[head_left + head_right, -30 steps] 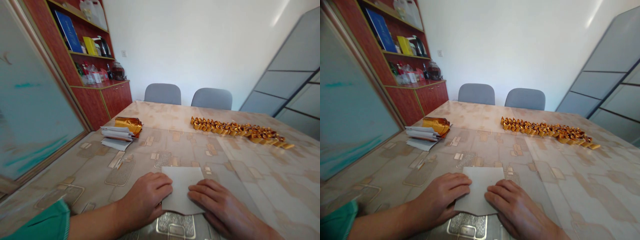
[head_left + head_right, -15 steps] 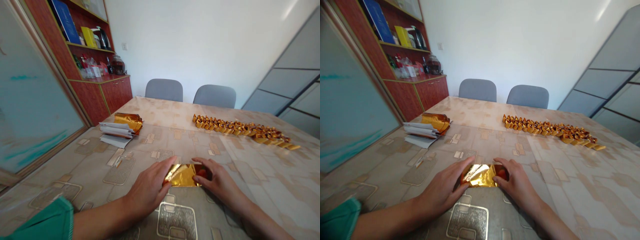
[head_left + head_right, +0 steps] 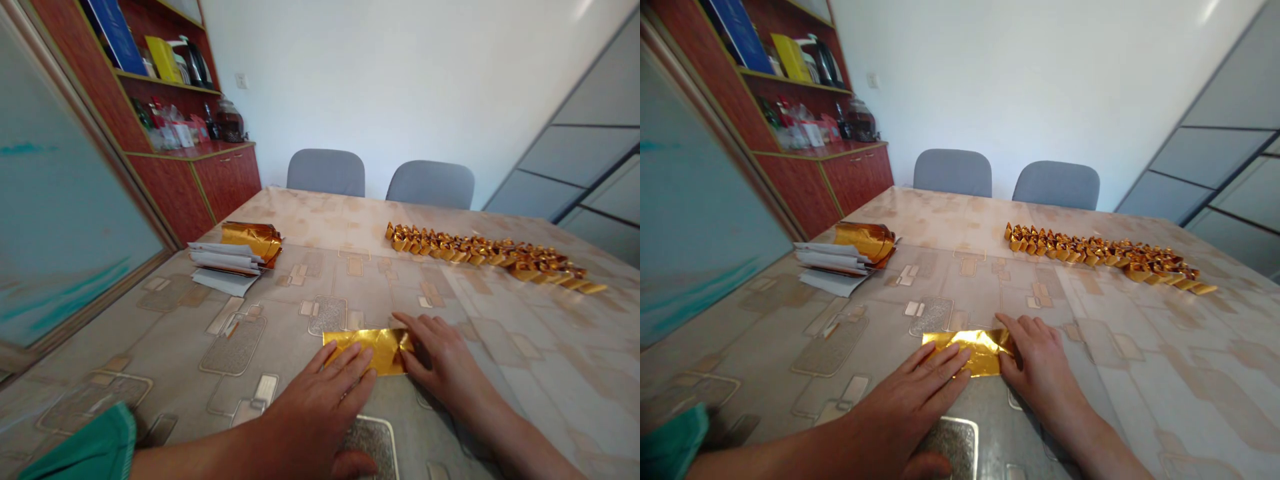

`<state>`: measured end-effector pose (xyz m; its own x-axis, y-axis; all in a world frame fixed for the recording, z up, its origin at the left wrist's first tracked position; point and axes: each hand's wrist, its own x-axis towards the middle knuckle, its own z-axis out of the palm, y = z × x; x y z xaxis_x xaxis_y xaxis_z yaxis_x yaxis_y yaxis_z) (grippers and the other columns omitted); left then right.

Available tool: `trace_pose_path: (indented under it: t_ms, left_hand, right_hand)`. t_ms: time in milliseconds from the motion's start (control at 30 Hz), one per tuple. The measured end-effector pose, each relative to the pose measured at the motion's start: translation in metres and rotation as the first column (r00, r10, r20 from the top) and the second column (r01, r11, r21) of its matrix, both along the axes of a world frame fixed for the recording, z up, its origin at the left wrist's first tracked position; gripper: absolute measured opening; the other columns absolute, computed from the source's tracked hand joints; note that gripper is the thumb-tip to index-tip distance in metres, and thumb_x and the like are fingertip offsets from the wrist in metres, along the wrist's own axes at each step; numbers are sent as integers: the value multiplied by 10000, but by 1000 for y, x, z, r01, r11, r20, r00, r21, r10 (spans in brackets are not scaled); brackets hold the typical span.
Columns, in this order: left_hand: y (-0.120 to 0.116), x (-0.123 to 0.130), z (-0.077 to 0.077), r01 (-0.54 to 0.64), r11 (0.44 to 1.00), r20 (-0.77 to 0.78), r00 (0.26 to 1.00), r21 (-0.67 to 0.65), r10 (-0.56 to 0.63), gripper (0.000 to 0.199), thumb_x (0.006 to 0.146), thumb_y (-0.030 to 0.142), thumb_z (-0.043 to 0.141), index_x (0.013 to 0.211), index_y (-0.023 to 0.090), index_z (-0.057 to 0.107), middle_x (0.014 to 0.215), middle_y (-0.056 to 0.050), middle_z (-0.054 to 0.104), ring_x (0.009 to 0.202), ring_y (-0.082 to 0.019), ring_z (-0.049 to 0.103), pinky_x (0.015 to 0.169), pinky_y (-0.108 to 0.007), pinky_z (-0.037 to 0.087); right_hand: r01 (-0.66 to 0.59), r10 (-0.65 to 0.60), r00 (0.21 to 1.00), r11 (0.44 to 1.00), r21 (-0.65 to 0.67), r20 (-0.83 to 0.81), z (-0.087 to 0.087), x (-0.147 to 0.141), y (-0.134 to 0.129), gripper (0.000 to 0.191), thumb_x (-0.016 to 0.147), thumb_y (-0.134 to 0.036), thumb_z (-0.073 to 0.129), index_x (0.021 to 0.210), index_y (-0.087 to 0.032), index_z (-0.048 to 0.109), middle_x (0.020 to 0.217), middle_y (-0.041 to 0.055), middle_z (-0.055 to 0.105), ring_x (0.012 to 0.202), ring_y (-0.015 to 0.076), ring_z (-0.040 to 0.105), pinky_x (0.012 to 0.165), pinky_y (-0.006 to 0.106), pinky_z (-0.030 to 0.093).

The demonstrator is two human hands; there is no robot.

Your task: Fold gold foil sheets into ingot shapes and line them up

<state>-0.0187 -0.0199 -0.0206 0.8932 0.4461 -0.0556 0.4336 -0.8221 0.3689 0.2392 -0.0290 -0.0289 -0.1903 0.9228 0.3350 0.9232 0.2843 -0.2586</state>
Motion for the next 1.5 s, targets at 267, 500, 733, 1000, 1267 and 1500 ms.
trace_pose_path:
  t_ms: [267,500,733,1000,1267,1500]
  left_hand:
    - [2,-3,-7,-4,1000,126,992,-21,7,828,905,634,494,1551,188,228,1603,-151,217,1487,-310,183,1206,-521,180]
    - [9,-3,-5,15,999,156,987,39,-21,711,907,605,526,1469,190,395,1558,-148,354,1443,-308,324,1183,-542,223]
    - [34,-10,8,37,982,249,965,183,-83,300,955,357,567,1213,215,621,1199,-82,672,1098,-235,614,957,-376,475]
    - [30,-7,6,30,932,223,968,362,-118,211,989,242,472,933,158,657,885,-53,675,824,-196,610,755,-320,492]
    - [36,-13,11,-70,990,302,953,126,29,217,888,362,637,1011,183,642,953,-54,678,888,-219,587,782,-323,472]
    - [38,-15,9,-152,987,322,938,51,128,80,865,173,601,913,191,662,1030,-56,613,977,-208,558,863,-335,449]
  right_hand:
    - [-311,302,938,950,29,171,19,-24,-34,233,912,-102,488,1044,-184,662,891,63,694,818,238,624,832,428,482]
    - [-271,234,936,955,116,262,19,-2,-51,280,940,-102,413,1035,-188,662,914,51,717,869,252,628,973,500,363]
    - [-164,133,933,984,65,336,27,-10,-39,183,918,-175,560,763,-202,653,731,51,655,714,239,582,797,453,430]
    - [-254,261,955,965,-66,143,32,-61,-25,42,837,-165,668,845,-200,645,873,46,679,790,226,594,698,344,469]
    - [-266,259,953,964,26,154,9,-58,-24,118,870,-75,599,835,-180,639,812,47,662,735,220,586,632,323,453]
    - [-242,238,969,968,-60,-61,17,-62,-31,130,885,-96,540,907,-193,623,883,56,634,846,241,557,756,372,460]
